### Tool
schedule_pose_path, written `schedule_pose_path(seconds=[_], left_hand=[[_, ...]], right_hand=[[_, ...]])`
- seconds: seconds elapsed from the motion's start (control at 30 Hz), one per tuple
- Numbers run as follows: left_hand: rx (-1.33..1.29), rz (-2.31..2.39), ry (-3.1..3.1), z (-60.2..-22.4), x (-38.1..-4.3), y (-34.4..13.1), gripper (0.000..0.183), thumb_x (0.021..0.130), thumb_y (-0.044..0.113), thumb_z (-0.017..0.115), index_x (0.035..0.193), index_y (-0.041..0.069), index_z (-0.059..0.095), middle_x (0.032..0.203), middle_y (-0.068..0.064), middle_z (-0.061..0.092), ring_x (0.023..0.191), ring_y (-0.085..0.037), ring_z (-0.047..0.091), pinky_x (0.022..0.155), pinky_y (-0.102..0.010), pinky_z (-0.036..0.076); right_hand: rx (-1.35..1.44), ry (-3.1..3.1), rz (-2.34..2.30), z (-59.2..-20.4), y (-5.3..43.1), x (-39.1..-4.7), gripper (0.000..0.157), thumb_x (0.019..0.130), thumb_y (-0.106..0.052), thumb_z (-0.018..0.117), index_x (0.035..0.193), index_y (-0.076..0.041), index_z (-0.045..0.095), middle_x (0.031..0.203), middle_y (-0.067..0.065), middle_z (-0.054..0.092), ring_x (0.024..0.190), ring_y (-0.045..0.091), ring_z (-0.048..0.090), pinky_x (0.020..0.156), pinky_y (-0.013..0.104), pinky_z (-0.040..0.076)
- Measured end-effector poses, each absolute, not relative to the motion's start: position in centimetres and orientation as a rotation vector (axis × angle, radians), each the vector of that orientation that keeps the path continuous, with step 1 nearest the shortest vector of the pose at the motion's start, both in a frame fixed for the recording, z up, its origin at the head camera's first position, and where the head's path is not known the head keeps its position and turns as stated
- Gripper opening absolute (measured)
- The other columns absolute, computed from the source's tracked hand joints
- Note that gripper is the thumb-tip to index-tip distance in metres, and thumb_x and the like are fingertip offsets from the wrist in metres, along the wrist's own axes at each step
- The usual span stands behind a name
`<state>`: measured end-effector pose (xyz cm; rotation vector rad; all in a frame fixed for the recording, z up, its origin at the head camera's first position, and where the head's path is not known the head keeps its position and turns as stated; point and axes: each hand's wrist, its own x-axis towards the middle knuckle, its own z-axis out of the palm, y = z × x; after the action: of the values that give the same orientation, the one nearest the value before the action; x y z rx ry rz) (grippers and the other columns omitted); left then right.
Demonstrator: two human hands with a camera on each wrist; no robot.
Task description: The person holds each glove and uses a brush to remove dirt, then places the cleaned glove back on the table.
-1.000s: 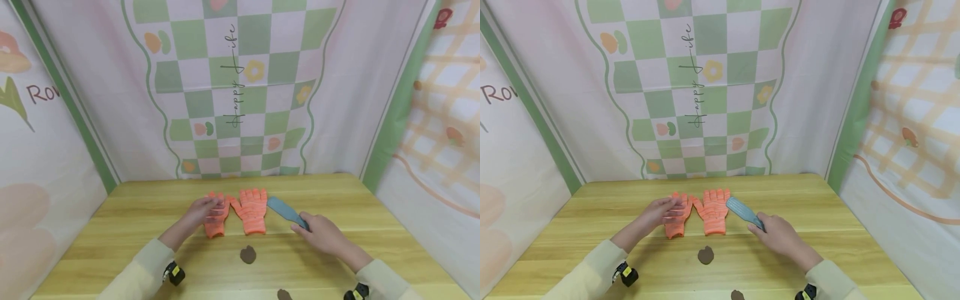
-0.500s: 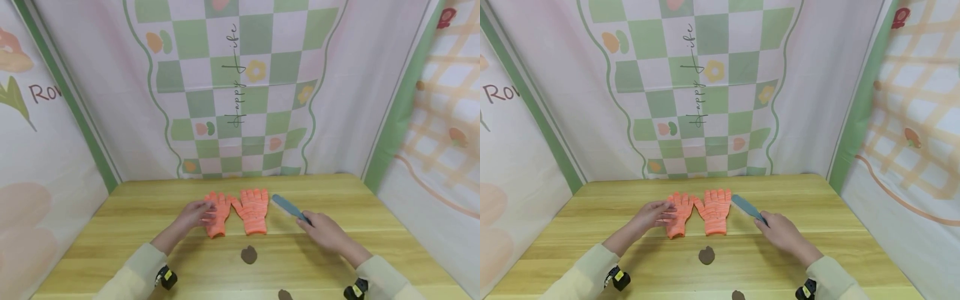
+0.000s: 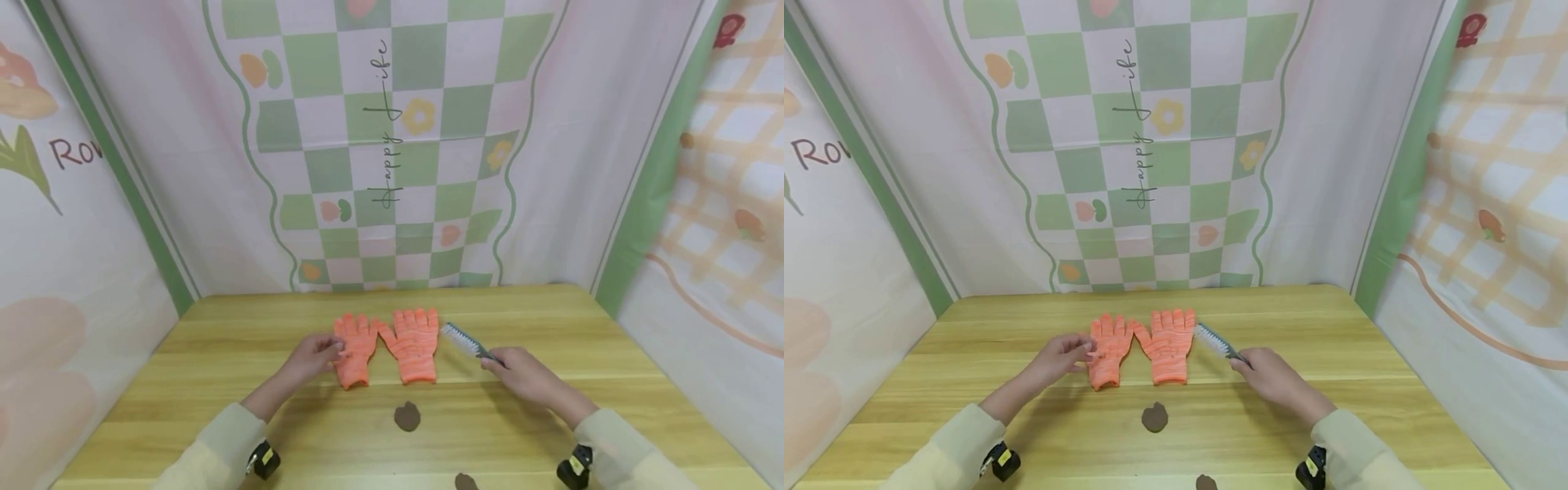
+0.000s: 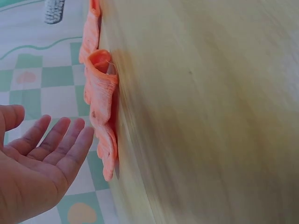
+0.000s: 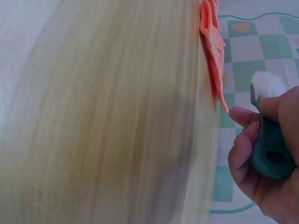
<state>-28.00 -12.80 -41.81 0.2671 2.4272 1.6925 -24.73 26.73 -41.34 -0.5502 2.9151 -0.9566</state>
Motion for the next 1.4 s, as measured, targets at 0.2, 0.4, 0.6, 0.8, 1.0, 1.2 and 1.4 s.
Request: schedule_pose_path(seconds=[0.2,0.4,0.6,0.8,1.0,1.2,1.4], left_hand=[[0.311,1.553,2.589,-42.1,-27.9,-13.2,0.026,0.099,0.016,0.056,0.116,-0.003,0.064,0.112,-0.012,0.065,0.097,-0.026,0.063,0.08,-0.039,0.055],[0.335,1.509,2.644,-42.2,-27.7,-13.4,0.024,0.099,0.016,0.057,0.113,-0.002,0.065,0.106,-0.01,0.067,0.095,-0.023,0.063,0.079,-0.038,0.054],[0.343,1.476,2.695,-42.5,-27.5,-13.6,0.021,0.098,0.015,0.059,0.111,0.0,0.067,0.104,-0.006,0.067,0.099,-0.024,0.062,0.086,-0.043,0.052],[0.4,1.456,2.712,-42.6,-27.4,-13.8,0.02,0.097,0.015,0.06,0.108,0.0,0.068,0.105,-0.006,0.067,0.102,-0.027,0.061,0.089,-0.046,0.05],[0.391,1.431,2.696,-42.9,-27.4,-14.1,0.021,0.098,0.017,0.059,0.11,0.002,0.067,0.105,-0.004,0.066,0.102,-0.025,0.06,0.089,-0.046,0.05],[0.385,1.44,2.695,-43.0,-27.3,-14.4,0.023,0.098,0.017,0.058,0.112,0.001,0.067,0.109,-0.005,0.066,0.106,-0.027,0.06,0.09,-0.046,0.05],[0.388,1.449,2.692,-43.3,-27.3,-14.6,0.023,0.099,0.016,0.058,0.112,0.0,0.066,0.11,-0.007,0.067,0.106,-0.029,0.06,0.089,-0.045,0.051]], right_hand=[[-0.53,2.952,-0.893,-41.9,26.7,-25.3,0.013,0.096,-0.016,0.062,0.088,-0.007,0.058,0.079,0.002,0.058,0.061,0.014,0.045,0.054,0.027,0.038],[-0.482,2.967,-0.862,-42.6,26.6,-25.8,0.018,0.087,-0.012,0.072,0.098,-0.004,0.061,0.093,0.005,0.065,0.075,0.015,0.054,0.064,0.034,0.048],[-0.475,2.946,-0.859,-43.0,26.5,-26.0,0.027,0.085,-0.005,0.072,0.106,-0.003,0.054,0.085,0.004,0.06,0.072,0.016,0.052,0.064,0.034,0.047],[-0.494,2.944,-0.795,-43.2,26.6,-26.1,0.025,0.088,-0.009,0.07,0.105,-0.004,0.052,0.09,0.006,0.061,0.074,0.016,0.052,0.065,0.034,0.045],[-0.529,2.973,-0.665,-43.4,26.7,-26.0,0.022,0.087,-0.013,0.069,0.099,-0.005,0.052,0.08,0.002,0.054,0.069,0.017,0.048,0.061,0.035,0.043],[-0.491,3.052,-0.566,-43.4,26.5,-25.9,0.018,0.087,-0.015,0.069,0.093,-0.004,0.055,0.075,0.002,0.053,0.066,0.017,0.047,0.059,0.036,0.044],[-0.481,3.115,-0.482,-43.3,26.3,-25.9,0.018,0.085,-0.015,0.071,0.087,-0.005,0.056,0.073,0.001,0.049,0.065,0.016,0.045,0.057,0.035,0.042]])
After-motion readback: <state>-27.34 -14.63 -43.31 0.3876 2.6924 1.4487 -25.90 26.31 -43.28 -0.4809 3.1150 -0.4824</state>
